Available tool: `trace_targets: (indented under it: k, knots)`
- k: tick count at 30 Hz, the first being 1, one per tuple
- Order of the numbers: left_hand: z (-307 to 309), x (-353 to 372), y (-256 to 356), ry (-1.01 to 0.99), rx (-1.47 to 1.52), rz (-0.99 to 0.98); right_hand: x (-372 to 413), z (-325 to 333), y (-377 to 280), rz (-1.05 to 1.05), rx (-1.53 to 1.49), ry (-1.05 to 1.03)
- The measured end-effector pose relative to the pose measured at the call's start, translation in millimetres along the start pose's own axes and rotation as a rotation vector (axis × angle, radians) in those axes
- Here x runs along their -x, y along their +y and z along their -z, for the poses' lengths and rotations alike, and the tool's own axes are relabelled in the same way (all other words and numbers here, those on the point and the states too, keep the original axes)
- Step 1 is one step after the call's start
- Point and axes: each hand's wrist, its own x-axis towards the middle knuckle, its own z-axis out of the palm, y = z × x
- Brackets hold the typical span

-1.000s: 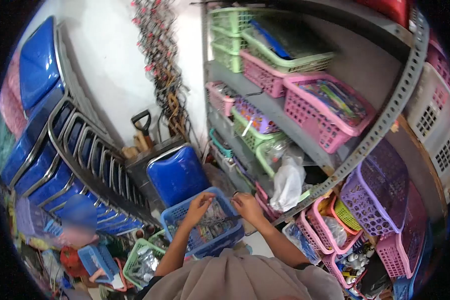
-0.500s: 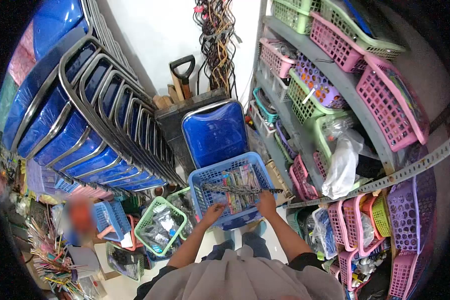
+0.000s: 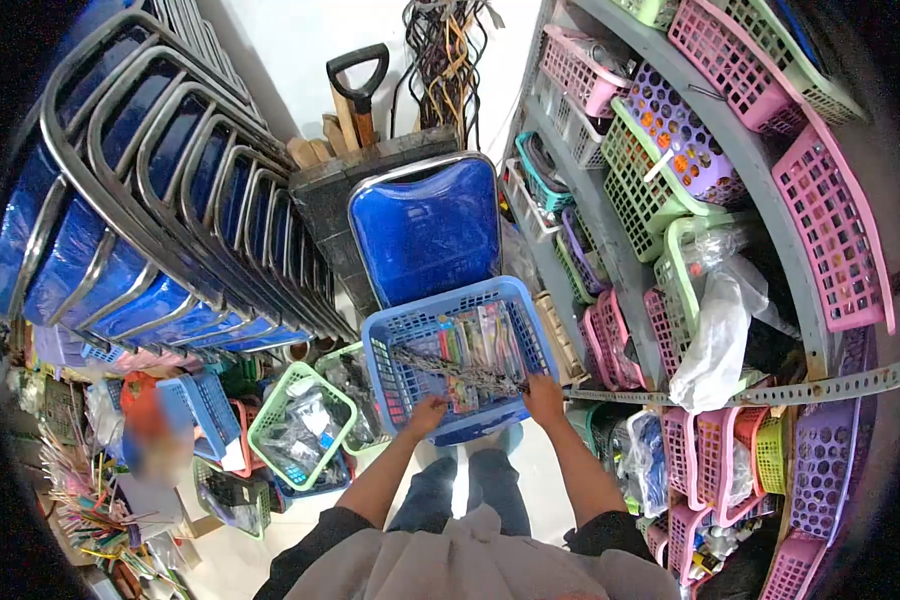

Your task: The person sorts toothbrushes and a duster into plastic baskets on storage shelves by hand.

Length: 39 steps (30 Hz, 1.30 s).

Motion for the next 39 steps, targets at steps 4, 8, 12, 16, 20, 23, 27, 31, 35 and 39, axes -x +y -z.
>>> trace_targets:
  k: [4,8,12,16,20,23,27,31,35,39]
  knots:
    - [-15.9,-25.7,-35.3,-0.039,-0.061,0.105,21.4,19.3,-2.8,0.002,-0.138,0.051]
    - [-32.5,-47.1,-43.3,0.109,-0.156,0.115,25.4,5.9,-16.0,-0.009,-0.397,0.239]
    - [-54.6,-87.5,-77.2,0.194,-0.109,0.104,23.2,-19.7,-25.9,0.0,-0.311,0.27]
    - [-51.4,-80.9,-33.8,0.166,-0.173,0.233,26.0,-18.4,-35.4,-0.023,-0.196,0.215]
    - [-67.2,-108.4,-58.5,0.28,0.0,0.121,23.8,-20.2,-38.6,-0.028,-0.084,0.247]
    - [-59.1,-98.4,-21.2,0.307,-0.17,0.196,23.2,-18.3,-39.1,-0.002,-0.111,0.281]
    - [-69.6,-93.2,-4.1,0.402,-0.358,0.262,23.4,-23.9,-35.6,-0.013,-0.102,0.248]
    - [-52.7,-89.0,3.1,0.262,-0.288,0.305,25.3,-27.8,-35.3,0.005,-0.055,0.317]
    - [-33.8,-84.3,6.6,0.185,-0.232,0.376,24.7,-25.1,-36.3,-0.011,-0.073,0.308]
    - [-41.2,-133.7,-86.6,0.081,-0.067,0.201,26.4,-19.4,-39.4,-0.02,-0.122,0.311]
